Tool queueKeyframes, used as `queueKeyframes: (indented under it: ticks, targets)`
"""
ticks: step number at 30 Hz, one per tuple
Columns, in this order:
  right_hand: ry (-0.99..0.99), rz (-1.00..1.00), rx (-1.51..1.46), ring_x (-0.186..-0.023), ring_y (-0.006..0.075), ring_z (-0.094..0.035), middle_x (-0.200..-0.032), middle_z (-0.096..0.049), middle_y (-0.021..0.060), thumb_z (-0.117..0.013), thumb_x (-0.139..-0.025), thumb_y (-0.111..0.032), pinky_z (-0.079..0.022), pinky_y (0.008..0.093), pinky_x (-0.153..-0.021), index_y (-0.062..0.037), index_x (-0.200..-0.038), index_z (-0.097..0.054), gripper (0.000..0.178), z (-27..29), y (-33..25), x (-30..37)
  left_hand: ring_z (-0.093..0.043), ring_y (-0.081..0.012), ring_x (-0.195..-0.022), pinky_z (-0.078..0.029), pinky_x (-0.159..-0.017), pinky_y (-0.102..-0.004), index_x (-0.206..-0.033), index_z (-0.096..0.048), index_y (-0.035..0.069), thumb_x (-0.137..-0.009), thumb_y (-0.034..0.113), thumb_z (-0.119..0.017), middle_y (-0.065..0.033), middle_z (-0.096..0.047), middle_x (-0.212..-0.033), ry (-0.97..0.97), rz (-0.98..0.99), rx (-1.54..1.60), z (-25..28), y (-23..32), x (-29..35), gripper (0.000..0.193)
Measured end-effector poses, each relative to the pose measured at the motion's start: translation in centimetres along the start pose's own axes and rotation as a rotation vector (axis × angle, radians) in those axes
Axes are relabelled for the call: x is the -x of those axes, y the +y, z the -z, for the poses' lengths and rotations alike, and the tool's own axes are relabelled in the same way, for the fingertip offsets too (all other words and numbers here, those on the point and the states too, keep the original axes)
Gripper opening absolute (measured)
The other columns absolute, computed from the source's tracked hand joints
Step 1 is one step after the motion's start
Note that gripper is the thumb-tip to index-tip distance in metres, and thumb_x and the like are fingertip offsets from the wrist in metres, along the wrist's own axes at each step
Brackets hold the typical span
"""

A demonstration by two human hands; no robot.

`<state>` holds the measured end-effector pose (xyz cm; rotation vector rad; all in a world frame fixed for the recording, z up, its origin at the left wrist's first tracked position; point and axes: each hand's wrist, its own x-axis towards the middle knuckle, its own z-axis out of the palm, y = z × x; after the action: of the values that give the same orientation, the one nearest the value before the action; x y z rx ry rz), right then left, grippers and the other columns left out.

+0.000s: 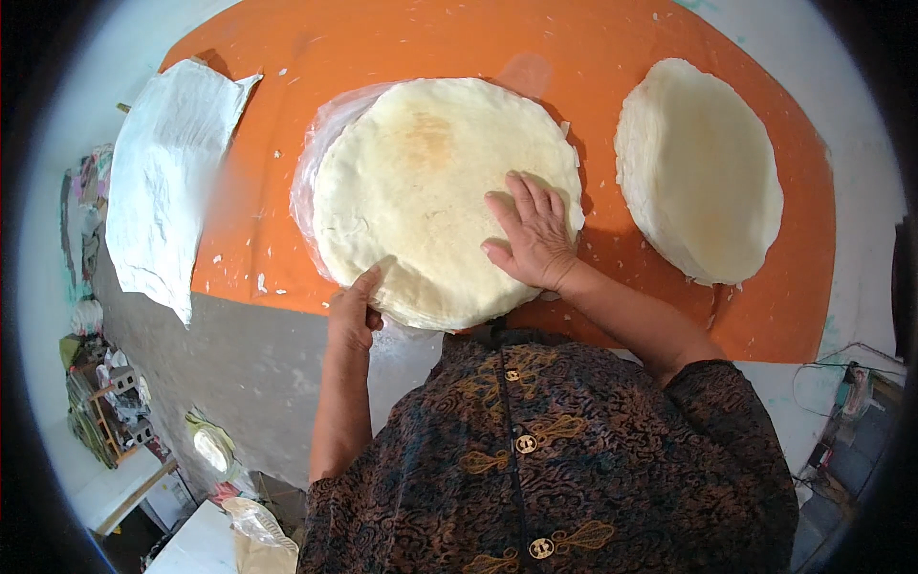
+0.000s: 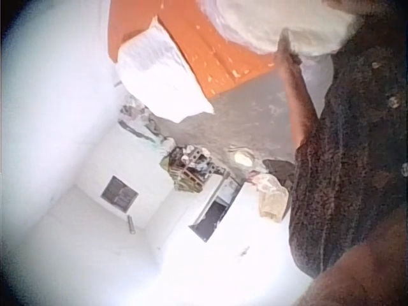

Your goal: The person separates thin sheets of dough from a large stack on a table, placing them into a second stack.

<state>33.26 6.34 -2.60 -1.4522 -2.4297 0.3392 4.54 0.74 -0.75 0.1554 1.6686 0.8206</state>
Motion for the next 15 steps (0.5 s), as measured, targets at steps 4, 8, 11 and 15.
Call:
queueKeyframes:
  ticks: [4, 8, 11, 15]
  targets:
    - [0.010, 0.024, 0.020, -0.131, 0.0394, -0.023, -0.141, -0.027, 0.0255, -0.062, -0.077, -0.039, -0.018, 0.0515, -0.104, -0.0055, -0.130, -0.045, 0.065, -0.1, 0.2, 0.0, -0.048, -0.0172, -0.042, -0.041, -0.043, -0.0326, -0.079, -0.064, -0.002, -0.078, 0.029, -0.072, -0.0055, -0.057, -0.059, -0.091, -0.412, -0.147, -2.0, 0.2, 1.6, 0.032]
    - [-0.004, 0.034, 0.024, -0.131, 0.0412, -0.022, -0.140, -0.026, 0.0269, -0.062, -0.077, -0.039, -0.017, 0.0526, -0.105, -0.0038, -0.129, -0.045, 0.065, 0.0, -0.1, -0.1, -0.064, -0.0297, -0.064, -0.051, -0.062, -0.0372, -0.080, -0.065, -0.006, -0.081, 0.034, -0.066, -0.0164, -0.066, -0.069, -0.025, -0.625, -0.688, -3.6, 2.4, 3.0, 0.040]
    - [0.012, 0.039, 0.036, -0.131, 0.0413, -0.022, -0.140, -0.026, 0.0266, -0.061, -0.078, -0.039, -0.017, 0.0530, -0.105, -0.0037, -0.129, -0.044, 0.065, -0.1, -0.7, -0.3, -0.065, -0.0367, -0.068, -0.052, -0.066, -0.0438, -0.075, -0.066, -0.002, -0.079, 0.045, -0.059, -0.0200, -0.065, -0.069, 0.130, -0.714, -1.239, -6.0, 3.0, 2.8, 0.048]
    - [0.024, 0.028, 0.062, -0.130, 0.0412, -0.023, -0.140, -0.026, 0.0265, -0.060, -0.078, -0.039, -0.017, 0.0528, -0.105, -0.0037, -0.129, -0.044, 0.064, -0.2, -0.8, -0.4, -0.065, -0.0328, -0.070, -0.051, -0.065, -0.0393, -0.078, -0.066, -0.002, -0.079, 0.048, -0.060, -0.0195, -0.065, -0.071, 0.069, -0.583, -1.336, -7.0, 4.3, 3.3, 0.050]
